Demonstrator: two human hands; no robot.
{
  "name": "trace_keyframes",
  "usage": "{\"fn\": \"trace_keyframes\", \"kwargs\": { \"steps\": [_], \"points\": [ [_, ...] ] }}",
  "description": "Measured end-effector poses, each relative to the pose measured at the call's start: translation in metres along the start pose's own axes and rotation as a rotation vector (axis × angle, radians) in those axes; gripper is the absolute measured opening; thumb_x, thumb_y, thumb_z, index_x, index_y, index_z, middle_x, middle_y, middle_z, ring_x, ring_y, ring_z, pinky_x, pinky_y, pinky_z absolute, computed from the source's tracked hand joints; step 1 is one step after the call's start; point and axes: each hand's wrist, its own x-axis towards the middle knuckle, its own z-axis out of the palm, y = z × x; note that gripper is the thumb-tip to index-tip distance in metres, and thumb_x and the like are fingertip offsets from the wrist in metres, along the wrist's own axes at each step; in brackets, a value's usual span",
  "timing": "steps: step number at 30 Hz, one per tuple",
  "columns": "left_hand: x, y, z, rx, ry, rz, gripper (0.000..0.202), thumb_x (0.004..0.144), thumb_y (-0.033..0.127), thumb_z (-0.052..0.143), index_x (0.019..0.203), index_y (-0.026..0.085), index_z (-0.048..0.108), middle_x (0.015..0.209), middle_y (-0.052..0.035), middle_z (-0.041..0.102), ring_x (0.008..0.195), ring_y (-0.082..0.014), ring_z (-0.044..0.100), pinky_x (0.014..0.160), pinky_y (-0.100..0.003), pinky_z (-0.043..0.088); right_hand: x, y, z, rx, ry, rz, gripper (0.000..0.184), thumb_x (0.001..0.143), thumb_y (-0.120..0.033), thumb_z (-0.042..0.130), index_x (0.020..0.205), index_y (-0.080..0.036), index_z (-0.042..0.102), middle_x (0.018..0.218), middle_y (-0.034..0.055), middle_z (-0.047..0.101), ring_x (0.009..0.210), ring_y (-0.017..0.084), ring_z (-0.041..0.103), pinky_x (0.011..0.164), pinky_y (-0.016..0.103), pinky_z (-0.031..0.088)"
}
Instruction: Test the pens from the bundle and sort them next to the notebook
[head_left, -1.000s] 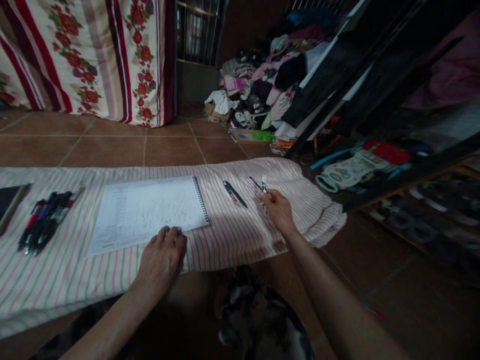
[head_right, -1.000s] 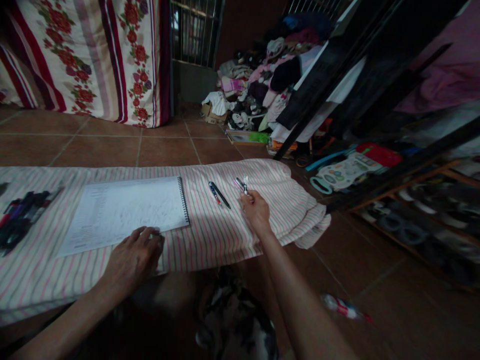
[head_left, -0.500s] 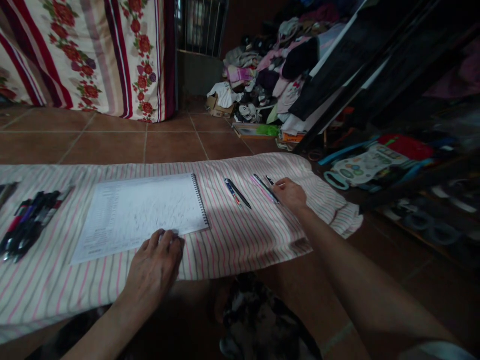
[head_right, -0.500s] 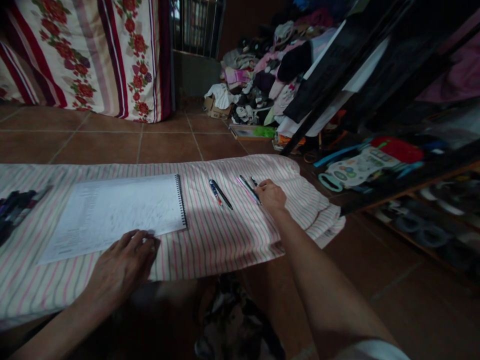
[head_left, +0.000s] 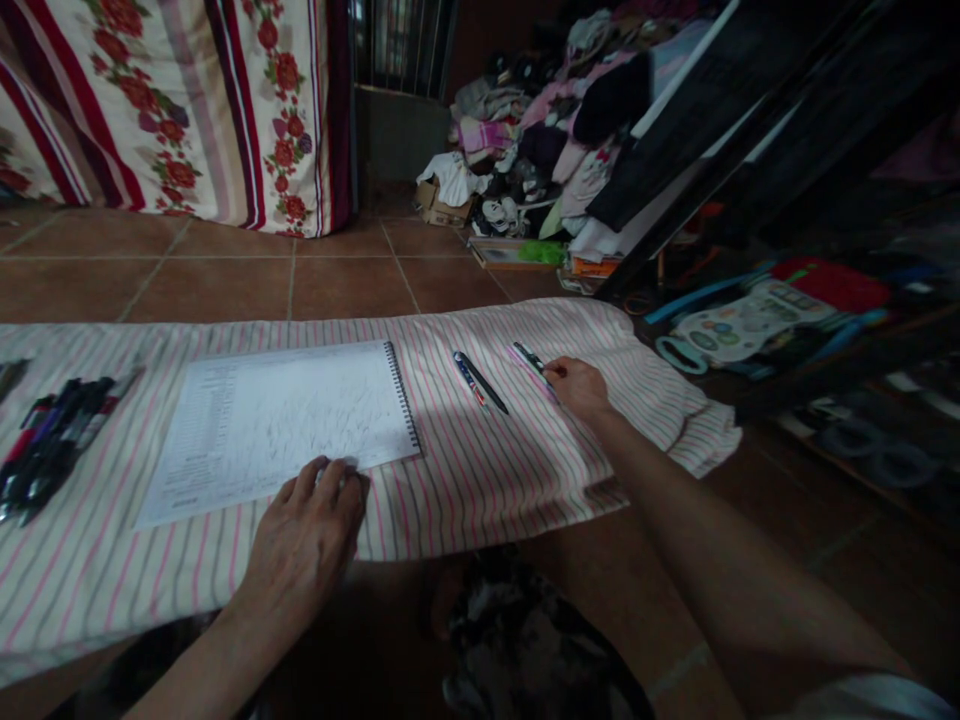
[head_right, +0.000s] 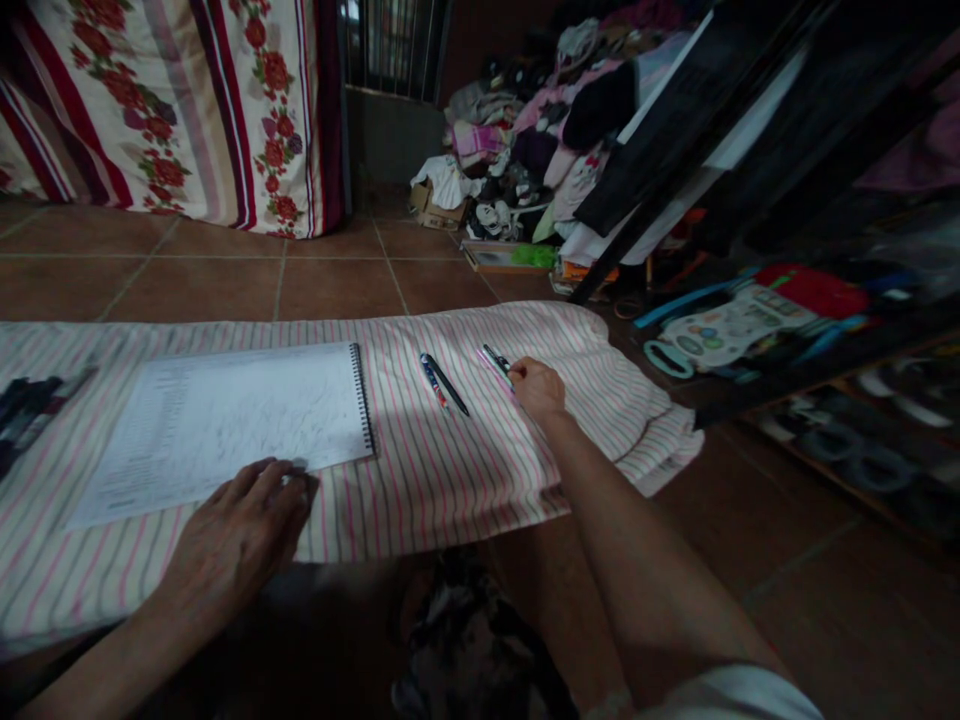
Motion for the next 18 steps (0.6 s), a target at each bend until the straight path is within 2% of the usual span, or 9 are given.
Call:
{"fn": "trace_keyframes", "kwargs": {
  "steps": [9,18],
  "points": [
    [-0.001,0.0,0.0,0.002,0.001,-0.001,0.019,0.077,0.012,0.055,0.094,0.015,0.062,0.101,-0.0104,0.061,0.096,-0.0282,0.054,0.075,-0.04,0.051,-0.006,0.007,-0.009,0.012,-0.044,-0.05,0.02,0.076,-0.023,0.053,0.088,-0.02,0.068,0.087,0.0022,0.07,0.08,0.016,0.062,0.072,0.024,0.044],
    [-0.001,0.0,-0.001,0.006,0.01,0.006,0.019,0.077,0.012,0.054,0.093,0.015,0.063,0.1,-0.0111,0.061,0.096,-0.0291,0.054,0.075,-0.041,0.051,-0.005,0.005,-0.017,-0.062,-0.121,-0.089,0.025,0.076,-0.022,0.053,0.096,-0.018,0.068,0.091,0.0052,0.07,0.084,0.019,0.063,0.074,0.026,0.045]
  ]
}}
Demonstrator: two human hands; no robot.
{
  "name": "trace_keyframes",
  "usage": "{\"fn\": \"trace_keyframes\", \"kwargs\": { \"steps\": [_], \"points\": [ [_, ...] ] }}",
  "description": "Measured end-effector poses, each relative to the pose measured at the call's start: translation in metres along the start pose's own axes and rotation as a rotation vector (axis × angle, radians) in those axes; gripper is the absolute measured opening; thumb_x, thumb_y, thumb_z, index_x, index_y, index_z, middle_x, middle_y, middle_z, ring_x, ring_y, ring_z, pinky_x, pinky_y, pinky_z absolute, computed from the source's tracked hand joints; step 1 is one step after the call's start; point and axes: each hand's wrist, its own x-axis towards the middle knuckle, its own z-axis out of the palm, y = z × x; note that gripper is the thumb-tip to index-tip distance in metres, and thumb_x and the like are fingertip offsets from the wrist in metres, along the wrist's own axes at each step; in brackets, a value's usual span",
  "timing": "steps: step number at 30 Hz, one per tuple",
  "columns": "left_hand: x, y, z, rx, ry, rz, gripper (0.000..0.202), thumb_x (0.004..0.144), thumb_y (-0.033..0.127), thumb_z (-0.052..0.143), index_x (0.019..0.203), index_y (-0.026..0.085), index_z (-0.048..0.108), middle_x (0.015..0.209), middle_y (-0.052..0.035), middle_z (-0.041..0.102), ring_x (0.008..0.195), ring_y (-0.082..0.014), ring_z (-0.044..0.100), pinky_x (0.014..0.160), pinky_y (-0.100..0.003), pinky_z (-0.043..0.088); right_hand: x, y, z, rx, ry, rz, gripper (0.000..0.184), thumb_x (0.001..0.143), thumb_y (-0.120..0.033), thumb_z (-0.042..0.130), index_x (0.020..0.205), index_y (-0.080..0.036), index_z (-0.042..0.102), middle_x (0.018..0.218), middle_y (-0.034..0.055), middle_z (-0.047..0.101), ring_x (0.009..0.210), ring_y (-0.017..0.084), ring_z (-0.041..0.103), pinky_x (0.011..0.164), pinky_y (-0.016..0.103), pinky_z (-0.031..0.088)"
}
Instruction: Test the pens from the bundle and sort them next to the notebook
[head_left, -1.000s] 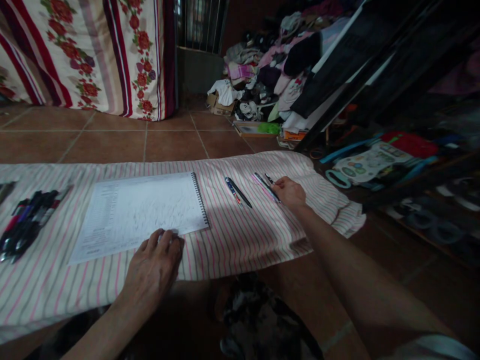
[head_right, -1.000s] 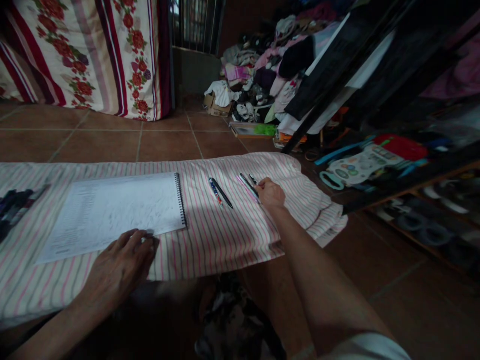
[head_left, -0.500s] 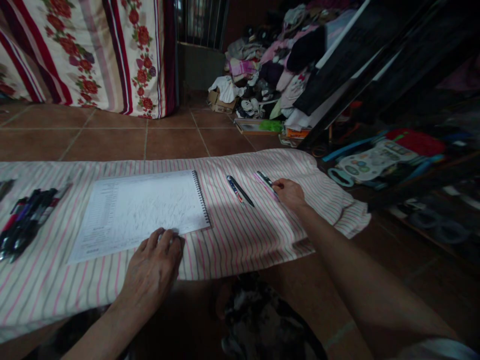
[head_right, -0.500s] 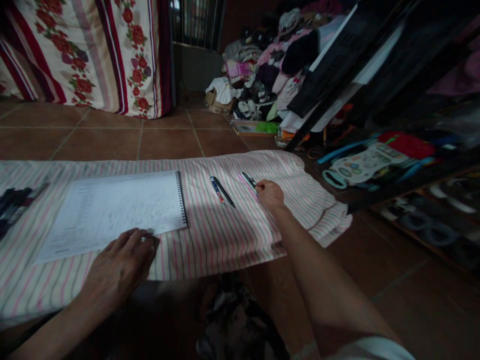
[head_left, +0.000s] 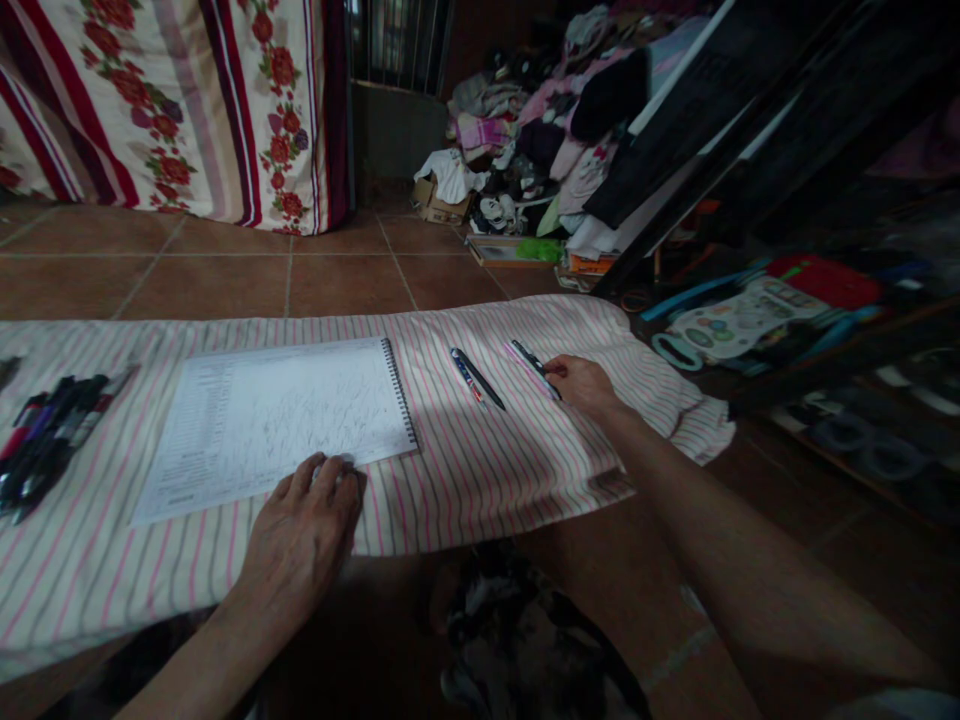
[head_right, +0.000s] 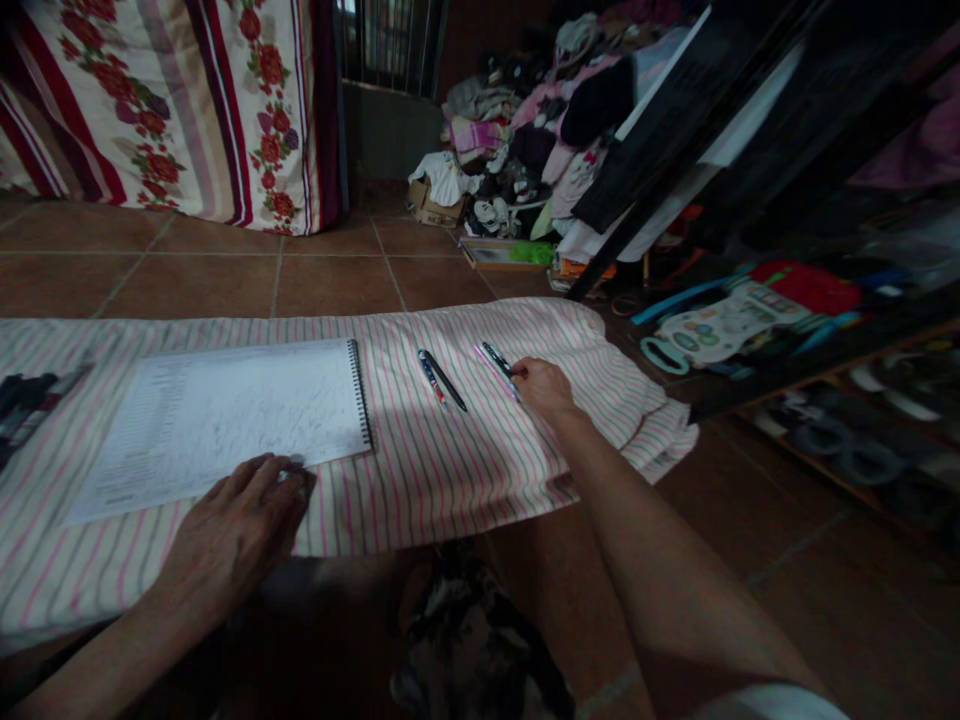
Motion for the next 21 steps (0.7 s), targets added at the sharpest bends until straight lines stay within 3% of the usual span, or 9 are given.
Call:
{"fn": "trace_keyframes", "kwargs": {
  "steps": [11,21],
  "points": [
    [0.0,-0.001,0.001,0.003,-0.022,0.009,0.023,0.076,0.01,0.054,0.097,0.015,0.063,0.102,-0.0116,0.061,0.096,-0.0286,0.055,0.075,-0.041,0.051,0.008,-0.003,-0.008,-0.123,-0.12,-0.059,0.02,0.071,-0.024,0.058,0.086,-0.02,0.071,0.089,0.0047,0.07,0.084,0.019,0.063,0.069,0.023,0.044],
    [0.001,0.0,0.0,-0.003,-0.006,-0.002,0.021,0.077,0.011,0.054,0.096,0.015,0.063,0.103,-0.0116,0.061,0.098,-0.0291,0.055,0.075,-0.041,0.051,0.006,-0.012,-0.008,-0.224,-0.123,-0.045,0.03,0.074,-0.029,0.051,0.092,-0.013,0.069,0.096,0.0144,0.067,0.09,0.026,0.062,0.073,0.032,0.044]
  ]
}}
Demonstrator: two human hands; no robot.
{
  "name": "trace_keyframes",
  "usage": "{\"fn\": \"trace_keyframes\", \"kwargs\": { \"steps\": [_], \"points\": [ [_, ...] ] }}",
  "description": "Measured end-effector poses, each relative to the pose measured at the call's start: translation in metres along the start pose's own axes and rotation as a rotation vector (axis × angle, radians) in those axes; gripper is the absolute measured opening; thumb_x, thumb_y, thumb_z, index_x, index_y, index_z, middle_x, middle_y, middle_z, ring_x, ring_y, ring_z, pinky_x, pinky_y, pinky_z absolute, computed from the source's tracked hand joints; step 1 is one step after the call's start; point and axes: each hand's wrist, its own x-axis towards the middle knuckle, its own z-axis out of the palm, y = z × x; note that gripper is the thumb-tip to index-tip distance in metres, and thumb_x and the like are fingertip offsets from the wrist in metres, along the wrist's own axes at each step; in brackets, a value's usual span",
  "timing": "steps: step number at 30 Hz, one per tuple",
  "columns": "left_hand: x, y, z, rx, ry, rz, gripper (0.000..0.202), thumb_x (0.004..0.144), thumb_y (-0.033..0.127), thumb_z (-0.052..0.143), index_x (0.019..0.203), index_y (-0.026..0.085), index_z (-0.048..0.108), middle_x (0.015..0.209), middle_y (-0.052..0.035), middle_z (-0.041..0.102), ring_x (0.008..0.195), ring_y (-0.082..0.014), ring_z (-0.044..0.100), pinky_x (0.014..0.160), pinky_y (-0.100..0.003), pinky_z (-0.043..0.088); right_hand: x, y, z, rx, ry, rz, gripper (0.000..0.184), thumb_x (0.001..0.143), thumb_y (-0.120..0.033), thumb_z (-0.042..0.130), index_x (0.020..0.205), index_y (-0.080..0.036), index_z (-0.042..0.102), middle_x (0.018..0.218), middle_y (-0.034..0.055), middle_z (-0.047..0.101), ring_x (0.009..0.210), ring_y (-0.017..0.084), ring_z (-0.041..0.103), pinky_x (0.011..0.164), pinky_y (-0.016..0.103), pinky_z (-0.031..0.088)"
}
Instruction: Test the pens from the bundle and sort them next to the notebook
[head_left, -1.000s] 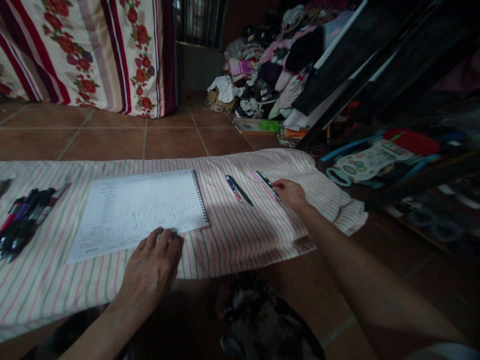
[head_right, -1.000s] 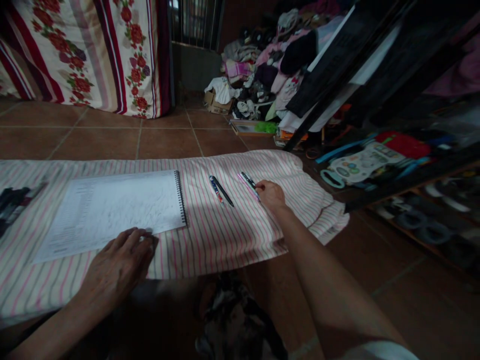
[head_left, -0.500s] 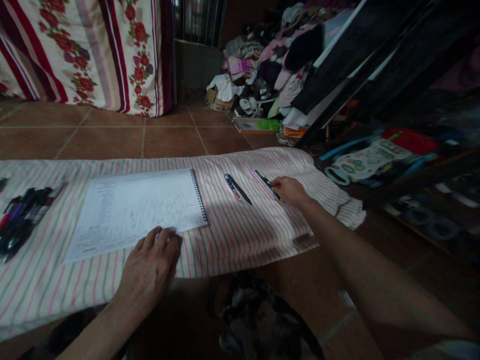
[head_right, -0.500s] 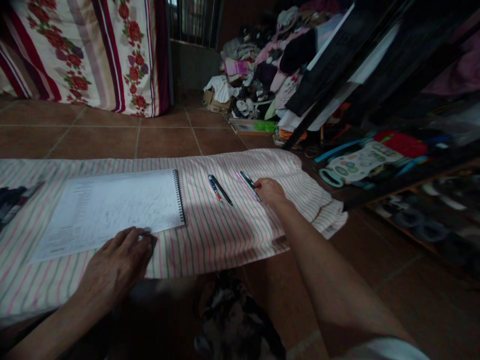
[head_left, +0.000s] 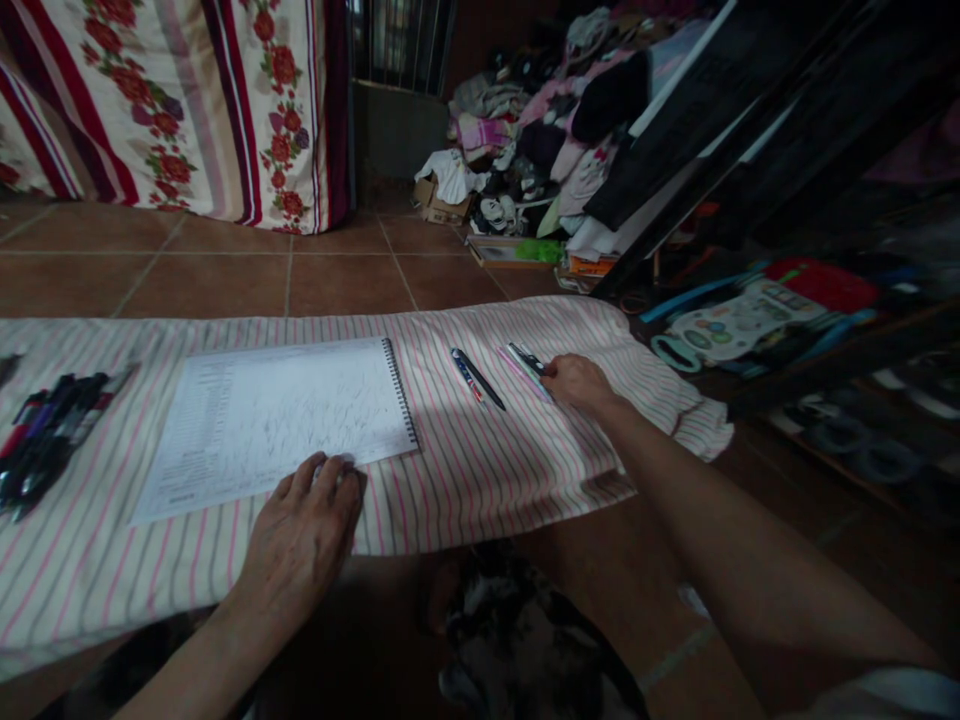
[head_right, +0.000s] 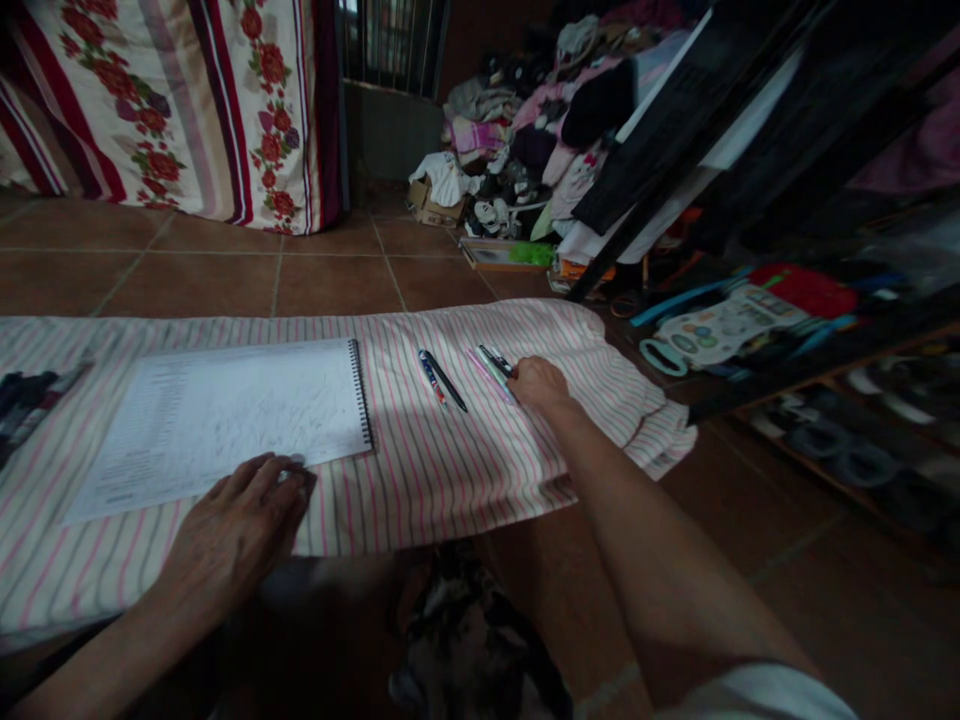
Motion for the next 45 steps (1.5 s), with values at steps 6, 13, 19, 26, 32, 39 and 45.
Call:
{"fn": "trace_keyframes", "kwargs": {
  "steps": [6,13,19,26,32,39,45],
  "points": [
    [0.0,0.0,0.0,0.015,-0.012,-0.003,0.021,0.079,0.012,0.052,0.097,0.015,0.063,0.104,-0.0116,0.061,0.098,-0.0286,0.055,0.076,-0.041,0.051,-0.007,-0.001,-0.005,0.064,0.085,0.117,0.034,0.077,-0.034,0.047,0.094,-0.012,0.065,0.094,0.0161,0.067,0.089,0.027,0.061,0.073,0.033,0.044],
    [-0.002,0.0,0.0,0.013,0.001,0.006,0.022,0.077,0.012,0.055,0.097,0.015,0.063,0.103,-0.0119,0.061,0.099,-0.0297,0.055,0.077,-0.041,0.05,-0.015,-0.009,-0.013,0.239,0.168,0.214,0.036,0.086,-0.027,0.035,0.113,-0.007,0.048,0.093,0.0184,0.066,0.087,0.026,0.062,0.075,0.033,0.043],
    [-0.002,-0.001,0.0,0.009,0.005,0.007,0.021,0.079,0.012,0.053,0.098,0.014,0.062,0.103,-0.0118,0.062,0.099,-0.0296,0.055,0.076,-0.041,0.05,-0.019,-0.015,-0.008,0.137,0.092,0.178,0.056,0.082,-0.052,0.042,0.114,-0.007,0.048,0.108,0.0209,0.06,0.101,0.03,0.057,0.083,0.036,0.042],
    [-0.001,0.0,0.0,-0.005,0.014,0.005,0.022,0.08,0.011,0.051,0.098,0.014,0.062,0.103,-0.0119,0.062,0.099,-0.0294,0.055,0.074,-0.041,0.05,-0.014,-0.019,-0.003,0.14,0.06,0.162,0.068,0.069,-0.067,0.049,0.106,-0.01,0.053,0.102,0.0168,0.062,0.097,0.03,0.059,0.077,0.036,0.045],
    [-0.001,0.0,-0.001,-0.008,0.009,0.005,0.021,0.08,0.011,0.051,0.097,0.015,0.062,0.102,-0.0113,0.062,0.099,-0.0295,0.055,0.074,-0.041,0.05,-0.014,-0.024,-0.001,0.128,0.07,0.135,0.06,0.069,-0.062,0.052,0.105,-0.014,0.054,0.098,0.0147,0.064,0.092,0.029,0.061,0.071,0.034,0.045],
    [-0.002,-0.001,0.002,-0.009,-0.008,-0.003,0.021,0.079,0.011,0.052,0.097,0.015,0.062,0.104,-0.0116,0.061,0.101,-0.03,0.053,0.077,-0.041,0.049,-0.016,-0.026,0.005,0.166,0.113,0.191,0.051,0.075,-0.05,0.05,0.107,-0.011,0.055,0.098,0.0161,0.065,0.09,0.028,0.062,0.071,0.033,0.044],
    [-0.004,-0.001,0.002,-0.006,-0.018,-0.008,0.024,0.078,0.01,0.053,0.1,0.015,0.061,0.108,-0.0117,0.06,0.103,-0.0304,0.052,0.079,-0.042,0.049,-0.023,-0.03,0.0,0.299,0.226,0.234,0.045,0.084,-0.047,0.04,0.11,-0.013,0.055,0.1,0.0138,0.066,0.093,0.026,0.061,0.076,0.033,0.043]
  ]
}}
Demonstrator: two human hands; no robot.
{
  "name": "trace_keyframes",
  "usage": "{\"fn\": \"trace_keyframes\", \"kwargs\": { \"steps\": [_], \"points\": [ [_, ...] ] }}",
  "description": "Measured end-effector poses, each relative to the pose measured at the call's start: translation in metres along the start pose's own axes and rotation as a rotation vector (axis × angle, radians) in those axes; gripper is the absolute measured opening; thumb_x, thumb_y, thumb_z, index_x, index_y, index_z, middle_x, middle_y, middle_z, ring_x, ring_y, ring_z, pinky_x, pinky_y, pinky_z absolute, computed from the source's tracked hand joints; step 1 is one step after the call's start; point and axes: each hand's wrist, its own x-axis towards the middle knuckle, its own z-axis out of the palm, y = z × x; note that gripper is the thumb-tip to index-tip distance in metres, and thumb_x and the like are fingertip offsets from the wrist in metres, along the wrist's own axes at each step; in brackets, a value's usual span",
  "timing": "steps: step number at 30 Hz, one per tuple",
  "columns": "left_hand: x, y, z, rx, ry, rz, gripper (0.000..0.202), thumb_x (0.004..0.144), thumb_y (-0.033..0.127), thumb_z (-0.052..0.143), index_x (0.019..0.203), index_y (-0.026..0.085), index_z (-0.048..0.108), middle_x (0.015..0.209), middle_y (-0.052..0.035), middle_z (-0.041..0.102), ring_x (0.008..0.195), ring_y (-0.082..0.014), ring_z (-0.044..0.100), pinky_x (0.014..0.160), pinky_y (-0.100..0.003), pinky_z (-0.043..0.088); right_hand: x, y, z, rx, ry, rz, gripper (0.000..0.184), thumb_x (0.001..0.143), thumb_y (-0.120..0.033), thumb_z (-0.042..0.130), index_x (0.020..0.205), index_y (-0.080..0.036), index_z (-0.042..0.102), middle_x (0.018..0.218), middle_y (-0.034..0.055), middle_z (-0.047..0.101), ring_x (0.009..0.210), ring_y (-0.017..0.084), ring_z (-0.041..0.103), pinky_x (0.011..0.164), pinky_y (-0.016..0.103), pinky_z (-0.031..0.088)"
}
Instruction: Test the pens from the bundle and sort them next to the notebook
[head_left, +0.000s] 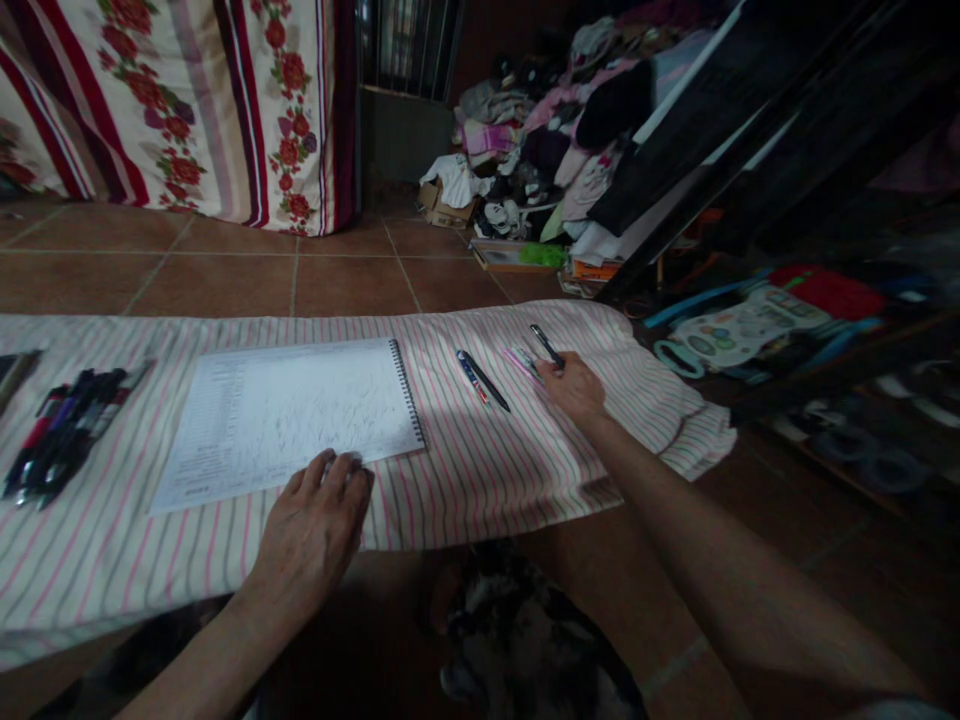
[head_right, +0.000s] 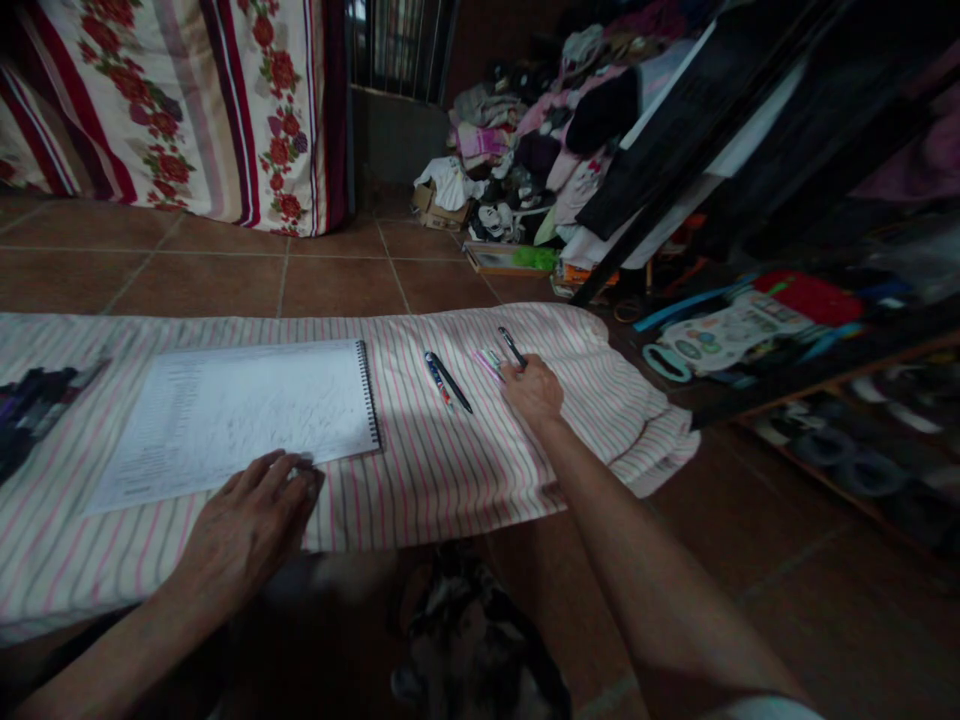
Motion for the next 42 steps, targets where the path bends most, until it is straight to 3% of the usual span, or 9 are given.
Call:
{"fn": "trace_keyframes", "kwargs": {
  "steps": [4,10,17,21,25,29,33,38,42],
  "points": [
    [-0.001,0.0,-0.001,-0.012,0.018,-0.002,0.024,0.079,0.009,0.051,0.1,0.015,0.061,0.107,-0.0122,0.061,0.104,-0.0301,0.052,0.079,-0.042,0.049,-0.015,-0.014,-0.01,0.015,0.029,-0.083,0.037,0.088,-0.037,0.035,0.109,-0.016,0.057,0.096,0.0126,0.067,0.089,0.025,0.061,0.074,0.031,0.042],
    [-0.003,-0.001,-0.005,-0.071,0.077,-0.05,0.019,0.083,0.015,0.048,0.097,0.015,0.061,0.111,-0.0135,0.059,0.102,-0.0279,0.054,0.078,-0.04,0.05,-0.063,-0.051,-0.026,0.135,0.021,-0.367,0.031,0.086,-0.032,0.038,0.103,-0.016,0.059,0.098,0.0112,0.066,0.088,0.023,0.06,0.078,0.029,0.042],
    [-0.009,-0.009,-0.023,-0.188,0.217,-0.186,0.03,0.088,0.028,0.042,0.11,0.012,0.055,0.116,-0.0132,0.057,0.098,-0.0241,0.057,0.08,-0.036,0.051,-0.151,-0.105,-0.025,0.588,-0.241,-0.486,0.021,0.085,-0.03,0.041,0.089,-0.02,0.06,0.083,0.0034,0.066,0.077,0.018,0.061,0.07,0.027,0.043],
    [-0.012,-0.019,-0.026,-0.209,0.219,-0.231,0.033,0.088,0.029,0.042,0.115,0.013,0.052,0.117,-0.0122,0.056,0.097,-0.0233,0.059,0.078,-0.035,0.051,-0.177,-0.129,-0.013,0.785,-0.34,-0.398,0.019,0.084,-0.03,0.043,0.083,-0.021,0.059,0.076,0.001,0.067,0.069,0.015,0.059,0.068,0.027,0.043],
    [-0.007,-0.024,-0.024,-0.347,0.163,-0.321,0.037,0.089,0.032,0.039,0.12,0.013,0.047,0.116,-0.0111,0.056,0.099,-0.0218,0.059,0.077,-0.032,0.053,-0.18,-0.139,-0.005,1.035,-0.379,-0.257,0.02,0.081,-0.032,0.046,0.086,-0.018,0.06,0.072,0.0018,0.066,0.062,0.013,0.055,0.061,0.026,0.043],
    [0.003,-0.023,-0.025,-0.459,0.141,-0.406,0.038,0.088,0.034,0.037,0.118,0.015,0.049,0.118,-0.0106,0.054,0.102,-0.0229,0.058,0.078,-0.035,0.053,-0.172,-0.129,-0.006,1.259,-0.261,-0.008,0.025,0.078,-0.037,0.048,0.085,-0.017,0.061,0.072,0.0024,0.064,0.057,0.011,0.049,0.051,0.023,0.038],
    [0.012,-0.016,-0.024,-0.596,0.132,-0.413,0.037,0.088,0.036,0.036,0.115,0.015,0.052,0.116,-0.0103,0.055,0.102,-0.0232,0.058,0.084,-0.038,0.051,-0.164,-0.113,-0.011,1.356,-0.199,0.142,0.022,0.073,-0.035,0.052,0.08,-0.017,0.062,0.076,0.0023,0.066,0.06,0.01,0.05,0.053,0.022,0.038],
    [0.02,-0.004,-0.019,-0.773,0.142,-0.392,0.033,0.088,0.034,0.038,0.109,0.015,0.054,0.111,-0.0099,0.057,0.094,-0.0201,0.061,0.084,-0.037,0.05,-0.169,-0.114,-0.024,1.671,-0.321,0.362,0.015,0.061,-0.031,0.061,0.067,-0.017,0.061,0.065,0.0017,0.066,0.057,0.01,0.053,0.055,0.023,0.04],
    [0.027,0.006,-0.015,-0.833,0.151,-0.372,0.029,0.087,0.032,0.04,0.106,0.016,0.056,0.108,-0.0093,0.058,0.093,-0.0188,0.06,0.082,-0.035,0.05,-0.175,-0.108,-0.036,1.767,-0.311,0.498,0.017,0.059,-0.028,0.067,0.069,-0.017,0.06,0.071,0.0038,0.069,0.062,0.013,0.058,0.058,0.025,0.044]
  ]
}}
